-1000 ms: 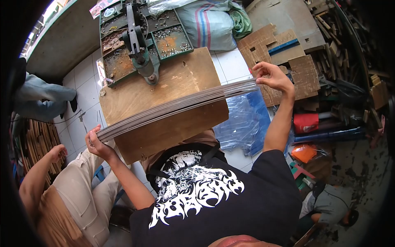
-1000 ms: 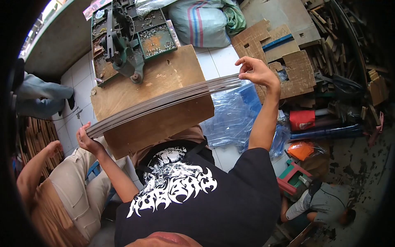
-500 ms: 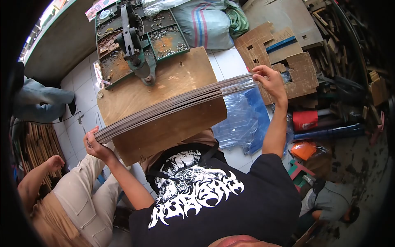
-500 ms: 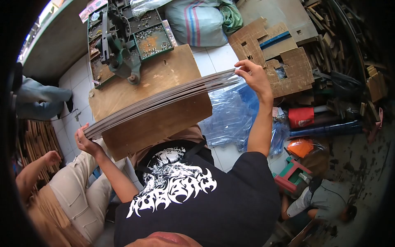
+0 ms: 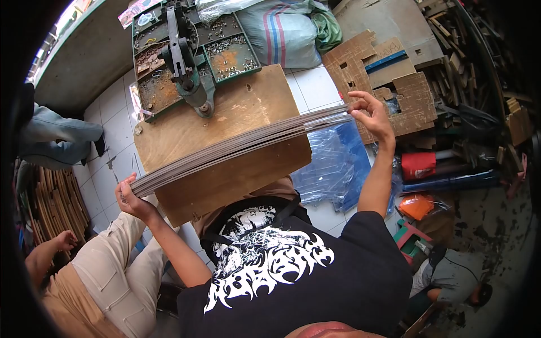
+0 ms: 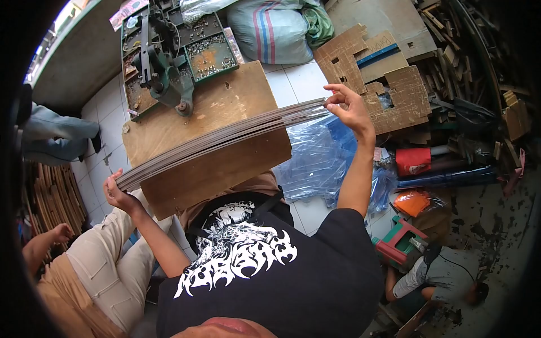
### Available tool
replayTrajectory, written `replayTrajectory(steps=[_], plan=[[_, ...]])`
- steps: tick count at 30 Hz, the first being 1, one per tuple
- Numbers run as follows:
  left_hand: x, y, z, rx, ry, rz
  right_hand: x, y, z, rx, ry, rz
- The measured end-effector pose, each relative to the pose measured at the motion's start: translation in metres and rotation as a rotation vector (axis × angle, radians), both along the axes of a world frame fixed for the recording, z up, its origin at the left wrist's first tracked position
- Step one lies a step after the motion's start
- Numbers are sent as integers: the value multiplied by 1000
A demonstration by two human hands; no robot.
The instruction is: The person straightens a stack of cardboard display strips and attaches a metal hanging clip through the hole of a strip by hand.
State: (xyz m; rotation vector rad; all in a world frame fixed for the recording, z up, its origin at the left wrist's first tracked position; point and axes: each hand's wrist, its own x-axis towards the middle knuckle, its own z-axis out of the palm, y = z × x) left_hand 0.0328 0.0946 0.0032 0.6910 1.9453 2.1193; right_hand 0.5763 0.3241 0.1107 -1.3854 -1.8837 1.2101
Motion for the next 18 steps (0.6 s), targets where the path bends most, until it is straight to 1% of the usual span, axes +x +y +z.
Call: replayTrajectory(steps=[6,9,11,12,14,15,16,18], plan=[[1,-2,0,7,5,-2,8,5,-11,34,-37,30],[0,-3,-1,6,8,-2,10,2,-25,18,28,14],[0,-4,-2,7,14,11,5,-5,-38,100,141,-57],[1,-3,-1,5,4,10,1,-7,-45,95,149,-45],[0,-3,-2,9,5,21,-14,-12,-60,126,377,-94],[0,-3,-1,2,18,28,-25,-16,-66,94,449,-154],[1,-3,0,-6,31,36,-32,-17,-75,77,463,-139],[2,-2,4,17,33,19,-39,-19,-93,76,790,-290]])
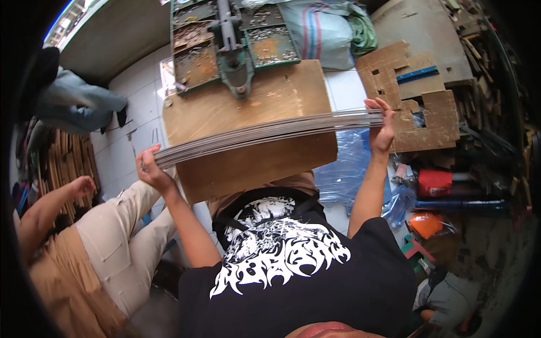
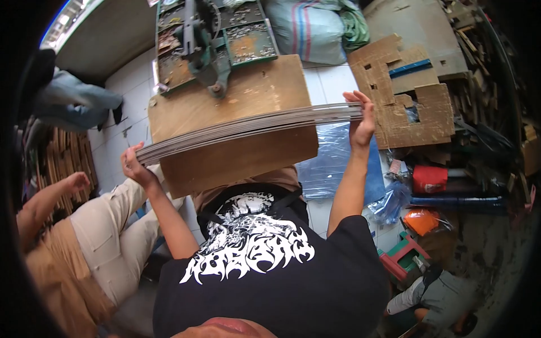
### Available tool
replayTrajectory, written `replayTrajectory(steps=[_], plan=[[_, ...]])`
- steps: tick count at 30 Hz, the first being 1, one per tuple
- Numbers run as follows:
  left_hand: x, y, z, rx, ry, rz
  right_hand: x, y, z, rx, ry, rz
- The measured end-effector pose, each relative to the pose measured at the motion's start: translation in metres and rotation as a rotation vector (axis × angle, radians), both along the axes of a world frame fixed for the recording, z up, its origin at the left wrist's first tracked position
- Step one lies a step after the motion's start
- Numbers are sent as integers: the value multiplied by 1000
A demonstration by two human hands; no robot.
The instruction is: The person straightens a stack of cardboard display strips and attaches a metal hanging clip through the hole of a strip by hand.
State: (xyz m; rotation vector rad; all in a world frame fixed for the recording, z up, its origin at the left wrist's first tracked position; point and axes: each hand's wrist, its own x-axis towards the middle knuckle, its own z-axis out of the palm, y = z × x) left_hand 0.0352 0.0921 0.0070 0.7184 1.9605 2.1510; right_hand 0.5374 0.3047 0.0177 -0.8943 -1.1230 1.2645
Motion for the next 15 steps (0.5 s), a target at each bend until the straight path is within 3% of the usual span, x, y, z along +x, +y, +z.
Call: replayTrajectory(steps=[8,15], plan=[[8,-5,1,40,-21,10,-13,2,-26,121,-144,-255],[5,-14,4,-15,-31,-81,-17,1,-22,77,-64,-308]])
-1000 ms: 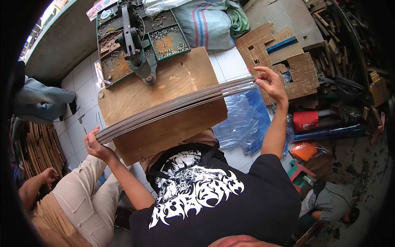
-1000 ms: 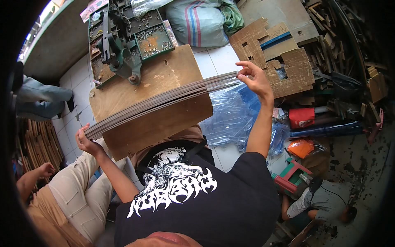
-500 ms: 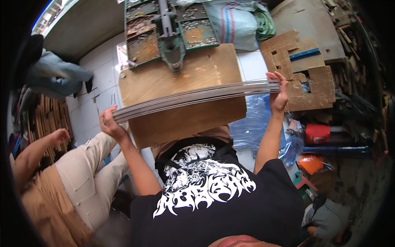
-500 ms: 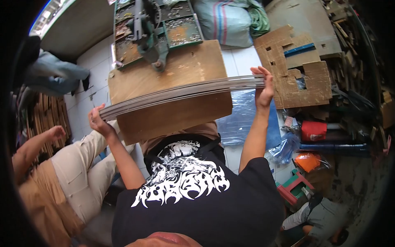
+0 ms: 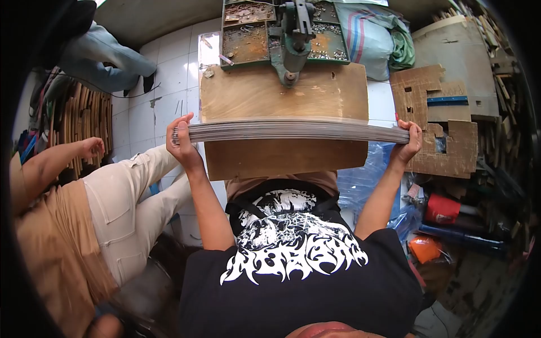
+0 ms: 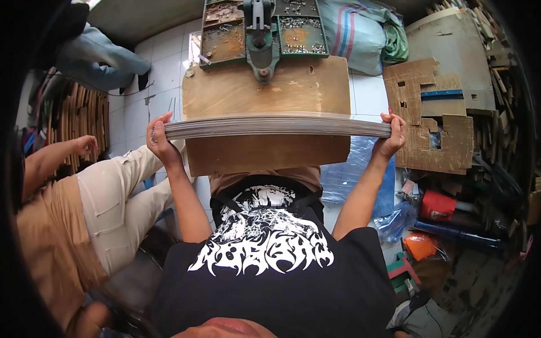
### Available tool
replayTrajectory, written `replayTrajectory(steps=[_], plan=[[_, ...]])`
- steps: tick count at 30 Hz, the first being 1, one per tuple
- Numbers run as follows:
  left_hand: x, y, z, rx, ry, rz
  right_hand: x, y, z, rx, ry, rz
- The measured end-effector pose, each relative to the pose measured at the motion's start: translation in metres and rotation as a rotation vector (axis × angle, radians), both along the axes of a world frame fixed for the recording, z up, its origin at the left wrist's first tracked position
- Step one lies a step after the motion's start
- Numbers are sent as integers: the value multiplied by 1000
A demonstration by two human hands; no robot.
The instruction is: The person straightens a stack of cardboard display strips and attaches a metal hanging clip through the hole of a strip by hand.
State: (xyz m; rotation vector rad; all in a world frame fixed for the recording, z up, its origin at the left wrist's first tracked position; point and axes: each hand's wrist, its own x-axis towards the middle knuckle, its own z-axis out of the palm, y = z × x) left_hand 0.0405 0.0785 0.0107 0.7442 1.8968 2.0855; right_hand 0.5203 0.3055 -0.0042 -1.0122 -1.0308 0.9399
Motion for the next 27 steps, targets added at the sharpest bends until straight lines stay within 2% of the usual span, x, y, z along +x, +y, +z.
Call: replayTrajectory(steps=[3,6,13,22,27], plan=[[-3,-7,0,44,29,-115,0,-1,0,-11,0,8],[-3,-15,9,-22,80,-181,3,-3,-1,-26,6,12],[-3,-15,18,-110,23,-206,5,1,-3,-38,-9,0],[-5,-16,8,-47,-32,-199,10,2,-6,-25,100,63],[-13,-9,-5,27,189,-184,10,0,-8,-46,-5,73]])
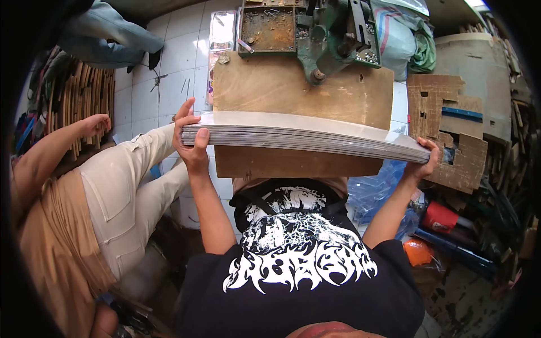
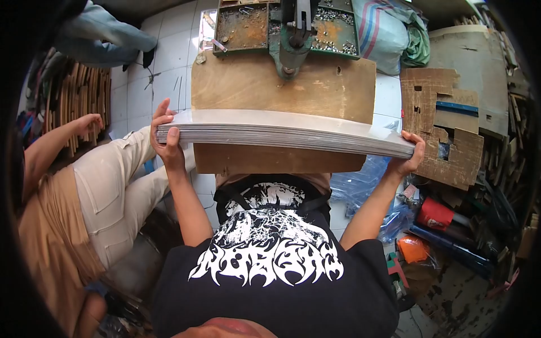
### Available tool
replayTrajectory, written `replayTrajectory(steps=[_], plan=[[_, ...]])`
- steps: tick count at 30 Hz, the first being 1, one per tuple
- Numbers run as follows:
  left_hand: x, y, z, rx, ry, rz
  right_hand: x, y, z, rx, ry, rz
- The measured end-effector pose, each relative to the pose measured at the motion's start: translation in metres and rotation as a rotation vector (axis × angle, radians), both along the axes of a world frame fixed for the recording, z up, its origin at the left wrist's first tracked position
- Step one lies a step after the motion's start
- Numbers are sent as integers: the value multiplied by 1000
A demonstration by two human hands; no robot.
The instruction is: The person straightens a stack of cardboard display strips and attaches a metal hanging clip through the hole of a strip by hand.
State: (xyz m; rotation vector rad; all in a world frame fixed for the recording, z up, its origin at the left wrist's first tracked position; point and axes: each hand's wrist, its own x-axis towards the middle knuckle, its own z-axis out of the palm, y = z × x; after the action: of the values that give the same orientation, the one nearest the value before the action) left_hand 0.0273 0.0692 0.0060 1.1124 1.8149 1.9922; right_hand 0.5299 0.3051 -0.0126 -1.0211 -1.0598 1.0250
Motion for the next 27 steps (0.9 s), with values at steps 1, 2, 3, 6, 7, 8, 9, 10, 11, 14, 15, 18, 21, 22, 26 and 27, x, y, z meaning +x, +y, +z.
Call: replayTrajectory(steps=[1,2,3,6,7,8,9,10,11,14,15,18,21,22,26,27], plan=[[-1,1,-1,3,0,-4,3,-1,-5,3,0,-4],[-2,5,-2,39,35,12,4,-1,-13,42,74,26],[-3,8,-3,78,72,30,3,2,-17,85,150,58],[-5,13,-15,139,-16,-12,6,6,-22,97,138,103],[-4,12,-15,145,-13,-15,5,8,-22,94,131,103],[-2,10,-14,127,-50,-19,5,9,-23,102,135,99],[0,9,-12,109,-87,-22,4,11,-24,125,117,112],[0,10,-11,118,-81,-28,4,12,-25,149,99,124],[1,11,-13,141,-79,-14,3,12,-27,153,106,102],[2,14,-20,183,-70,32,0,13,-26,140,51,37],[1,16,-21,192,-68,72,0,17,-28,166,-1,12],[-9,25,-16,32,-92,170,-4,34,-17,56,-43,-107],[-9,34,14,-68,91,264,-16,38,13,-101,-168,-212],[-9,33,22,-126,67,286,-28,32,34,-98,-166,-214],[-4,12,51,-340,16,269,-32,16,62,-192,-328,-247],[0,7,55,-491,-25,266,-29,12,63,-322,-452,-171]])
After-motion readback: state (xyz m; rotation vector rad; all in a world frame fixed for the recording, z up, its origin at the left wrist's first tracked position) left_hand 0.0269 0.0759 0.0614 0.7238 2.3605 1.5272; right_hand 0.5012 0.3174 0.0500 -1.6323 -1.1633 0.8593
